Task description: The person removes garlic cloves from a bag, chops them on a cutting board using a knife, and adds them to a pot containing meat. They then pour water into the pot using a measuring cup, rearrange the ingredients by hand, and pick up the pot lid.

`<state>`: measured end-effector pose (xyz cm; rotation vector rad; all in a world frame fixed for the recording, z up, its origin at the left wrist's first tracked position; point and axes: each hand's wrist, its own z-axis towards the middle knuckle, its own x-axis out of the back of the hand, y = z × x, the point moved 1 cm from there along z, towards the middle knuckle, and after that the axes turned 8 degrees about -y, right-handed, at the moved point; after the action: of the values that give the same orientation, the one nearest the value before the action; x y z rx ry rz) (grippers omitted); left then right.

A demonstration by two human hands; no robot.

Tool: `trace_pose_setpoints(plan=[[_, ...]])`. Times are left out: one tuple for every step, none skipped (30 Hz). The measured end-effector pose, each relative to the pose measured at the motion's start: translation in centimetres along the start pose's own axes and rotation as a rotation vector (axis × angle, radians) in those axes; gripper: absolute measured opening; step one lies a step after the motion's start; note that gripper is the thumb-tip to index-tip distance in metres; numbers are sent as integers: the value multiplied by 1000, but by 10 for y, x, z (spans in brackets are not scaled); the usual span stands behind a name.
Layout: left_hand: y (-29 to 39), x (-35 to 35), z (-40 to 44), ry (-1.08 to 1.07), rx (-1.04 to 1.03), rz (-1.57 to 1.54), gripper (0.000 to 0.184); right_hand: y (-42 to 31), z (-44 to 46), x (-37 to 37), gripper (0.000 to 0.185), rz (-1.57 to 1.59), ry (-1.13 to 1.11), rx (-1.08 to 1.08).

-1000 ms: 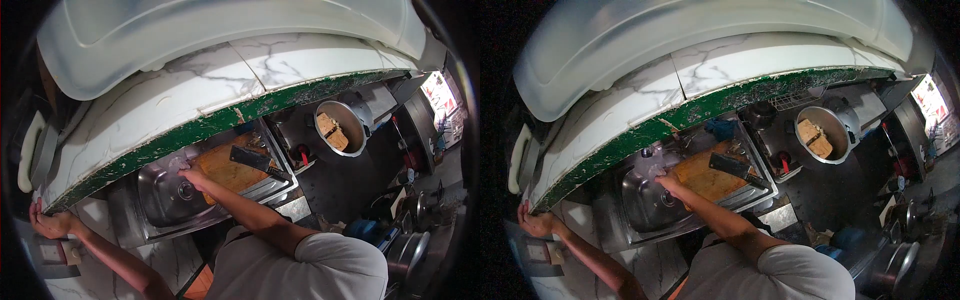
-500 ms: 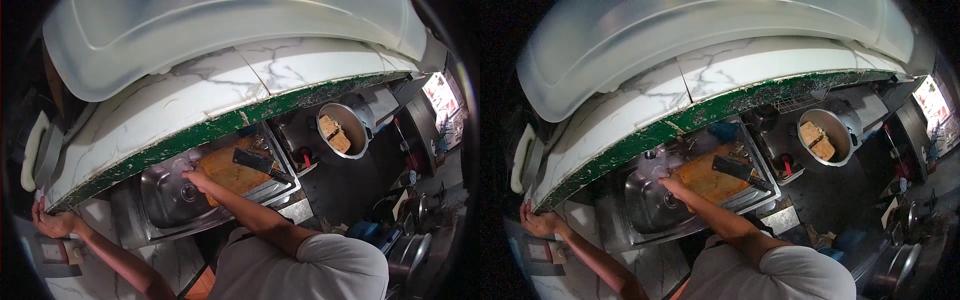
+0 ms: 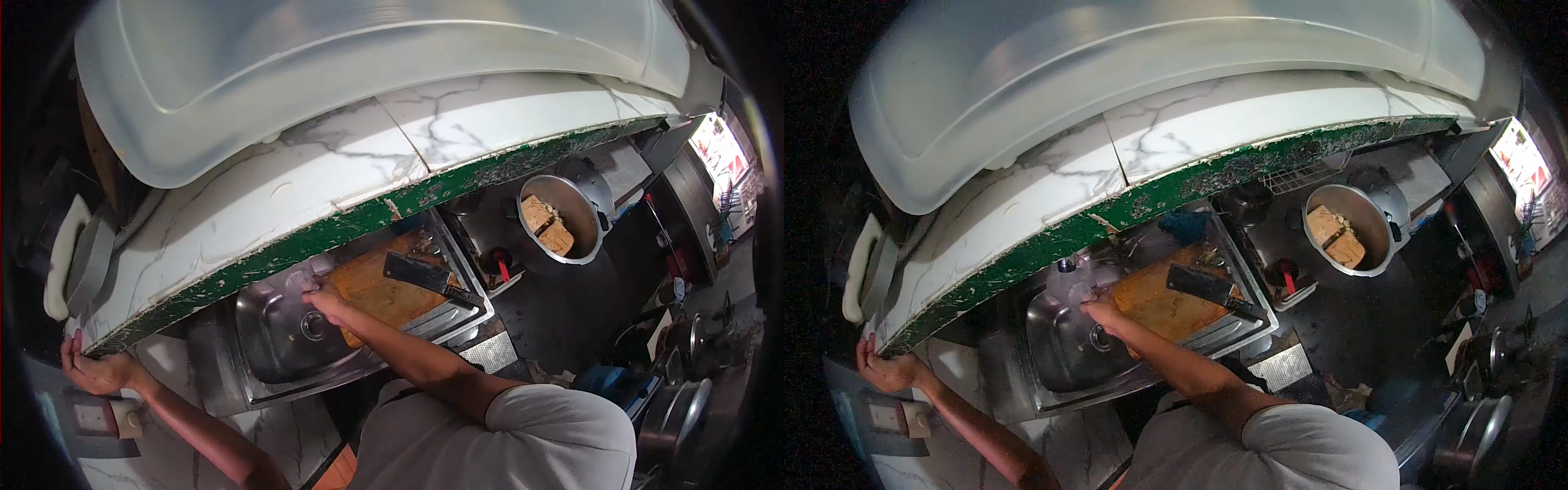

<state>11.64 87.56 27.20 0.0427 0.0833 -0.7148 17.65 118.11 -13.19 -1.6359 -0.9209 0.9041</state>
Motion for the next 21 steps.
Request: trace_pose_setpoints(plan=[[-2, 0, 0, 6, 10, -13, 29, 0, 0, 1, 54, 19, -18, 4], [-4, 0, 0, 10, 20, -26, 28, 0, -1, 1, 51, 39, -36, 6], [-4, 0, -1, 12, -8, -11, 28, 1, -1, 1, 49, 60, -55, 9], [-4, 0, -1, 13, -37, 4, 28, 2, -1, 0, 48, 78, -56, 16], [-4, 0, -1, 10, -46, 19, 29, 3, -1, 0, 47, 92, -62, 15], [-1, -1, 0, 6, -55, 34, 29, 4, 0, 0, 46, 106, -66, 12], [3, -1, 1, -3, -46, 49, 29, 6, 1, -1, 46, 120, -70, 8], [7, 0, 1, -3, -3, 46, 31, 8, 2, -1, 45, 138, -73, 4], [14, 0, 2, -3, 40, 43, 32, 10, 3, -1, 44, 155, -76, 1], [26, -1, 3, 6, 115, 24, 34, 14, 4, -1, 44, 172, -77, -4], [30, -1, 5, 15, 189, 10, 37, 18, 6, -1, 43, 188, -78, -7], [26, 1, 6, -6, 46, 121, 38, 22, 8, -1, 42, 204, -79, -8], [19, 3, 6, -29, -102, 236, 38, 26, 11, -2, 42, 225, -84, -12], [12, 4, 5, -51, -253, 355, 39, 29, 14, -2, 41, 243, -89, -13], [16, -3, 1, 40, 11, 85, 39, 32, 13, -3, 40, 261, -94, -19], [34, -4, 5, 53, 89, 1, 39, 32, 13, 1, 40, 279, -98, -17], [31, -3, 5, 32, 33, 34, 38, 31, 11, 2, 39, 293, -109, -20], [27, -2, 3, 10, -20, 66, 38, 29, 10, 3, 39, 310, -118, -23], [30, -3, 5, 30, 41, 3, 38, 28, 10, 4, 38, 323, -126, -29], [38, -6, 5, 51, 104, -65, 37, 27, 8, 5, 38, 337, -136, -36], [41, -7, 5, 71, 170, -138, 37, 27, 8, 5, 38, 347, -145, -41]])
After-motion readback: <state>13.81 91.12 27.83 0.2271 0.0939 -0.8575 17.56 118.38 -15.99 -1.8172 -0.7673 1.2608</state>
